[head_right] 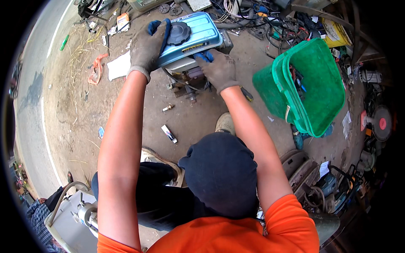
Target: The person sits on the ground and uses a screwdriver to loosen and tighten screws on a small blue motor. They repeatedly adjust the motor's position and continue working on the same fasteners.
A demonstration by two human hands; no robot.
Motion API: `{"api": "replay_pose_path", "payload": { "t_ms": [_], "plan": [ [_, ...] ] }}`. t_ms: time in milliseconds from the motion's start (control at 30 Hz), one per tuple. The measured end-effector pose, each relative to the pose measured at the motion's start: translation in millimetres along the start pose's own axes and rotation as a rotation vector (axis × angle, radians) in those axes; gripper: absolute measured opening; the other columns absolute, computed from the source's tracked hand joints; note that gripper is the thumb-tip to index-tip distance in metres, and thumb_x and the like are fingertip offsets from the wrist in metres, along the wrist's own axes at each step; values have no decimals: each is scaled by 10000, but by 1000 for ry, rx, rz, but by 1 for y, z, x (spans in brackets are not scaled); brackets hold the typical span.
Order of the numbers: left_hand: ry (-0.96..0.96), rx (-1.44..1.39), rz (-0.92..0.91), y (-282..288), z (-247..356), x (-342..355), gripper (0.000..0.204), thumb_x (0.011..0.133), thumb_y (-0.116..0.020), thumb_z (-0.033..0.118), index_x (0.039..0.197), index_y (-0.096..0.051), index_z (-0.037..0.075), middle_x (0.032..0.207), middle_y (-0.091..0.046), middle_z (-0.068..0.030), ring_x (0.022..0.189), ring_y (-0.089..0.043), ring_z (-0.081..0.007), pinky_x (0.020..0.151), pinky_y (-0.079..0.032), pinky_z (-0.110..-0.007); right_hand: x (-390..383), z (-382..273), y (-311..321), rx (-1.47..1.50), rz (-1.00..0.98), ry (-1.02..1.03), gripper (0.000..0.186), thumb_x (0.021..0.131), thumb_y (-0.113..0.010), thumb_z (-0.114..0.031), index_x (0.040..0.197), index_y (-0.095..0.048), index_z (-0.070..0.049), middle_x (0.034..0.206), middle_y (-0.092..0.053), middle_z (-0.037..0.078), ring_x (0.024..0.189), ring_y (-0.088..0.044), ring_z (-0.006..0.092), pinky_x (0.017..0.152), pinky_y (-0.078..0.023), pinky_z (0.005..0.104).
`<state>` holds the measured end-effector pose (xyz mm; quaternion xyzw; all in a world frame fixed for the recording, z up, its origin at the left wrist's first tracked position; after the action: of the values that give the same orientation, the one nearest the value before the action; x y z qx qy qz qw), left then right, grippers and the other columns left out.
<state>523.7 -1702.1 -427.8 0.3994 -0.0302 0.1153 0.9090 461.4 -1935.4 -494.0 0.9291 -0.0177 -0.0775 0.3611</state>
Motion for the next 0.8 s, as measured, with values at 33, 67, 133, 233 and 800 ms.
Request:
{"api": "replay_pose_path", "payload": {
  "t_ms": [33,67,133,233,800],
  "plan": [
    [6,3,3,0,-1,0,637,943,-602,606,1273,-716,73,1234,-724,-197,1149,-685,-366,1010,-498,-417,-2,-5,5,11,32,16,417,869,-741,-401,1154,-738,-97,1054,-751,192,1016,-712,391,914,-542,457],
    [3,9,-2,1,-1,0,639,944,-601,607,1278,-714,74,1236,-723,-197,1151,-684,-365,1011,-498,-417,-7,-10,9,23,63,30,408,867,-742,-401,1137,-744,-95,1044,-751,194,1010,-714,387,907,-543,455],
    [-3,20,-12,2,-1,0,643,945,-600,607,1288,-709,75,1242,-722,-196,1155,-683,-362,1013,-498,-416,-10,-11,7,78,57,28,396,865,-744,-399,1112,-753,-90,1035,-751,195,993,-717,382,894,-544,451],
    [-10,7,1,1,0,-1,647,945,-600,608,1293,-705,73,1247,-718,-201,1153,-683,-362,1015,-499,-416,-9,-1,3,137,6,-14,384,864,-748,-387,1098,-757,-82,1035,-753,191,967,-722,377,880,-547,443],
    [17,-19,-15,-1,-9,4,602,932,-614,600,1248,-736,102,1214,-718,-206,1179,-654,-385,1026,-487,-452,-5,11,28,-69,87,90,365,923,-764,-402,1031,-760,-52,902,-759,104,682,-685,158,634,-532,336]
  ]
}}
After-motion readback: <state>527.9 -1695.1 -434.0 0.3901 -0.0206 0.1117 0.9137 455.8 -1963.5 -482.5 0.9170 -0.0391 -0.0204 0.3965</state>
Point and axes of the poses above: each hand's wrist, its own x-axis towards the middle knuckle, its own y-axis out of the back of the hand, z = x × y, the point moved 9 cm from there along x, towards the middle knuckle
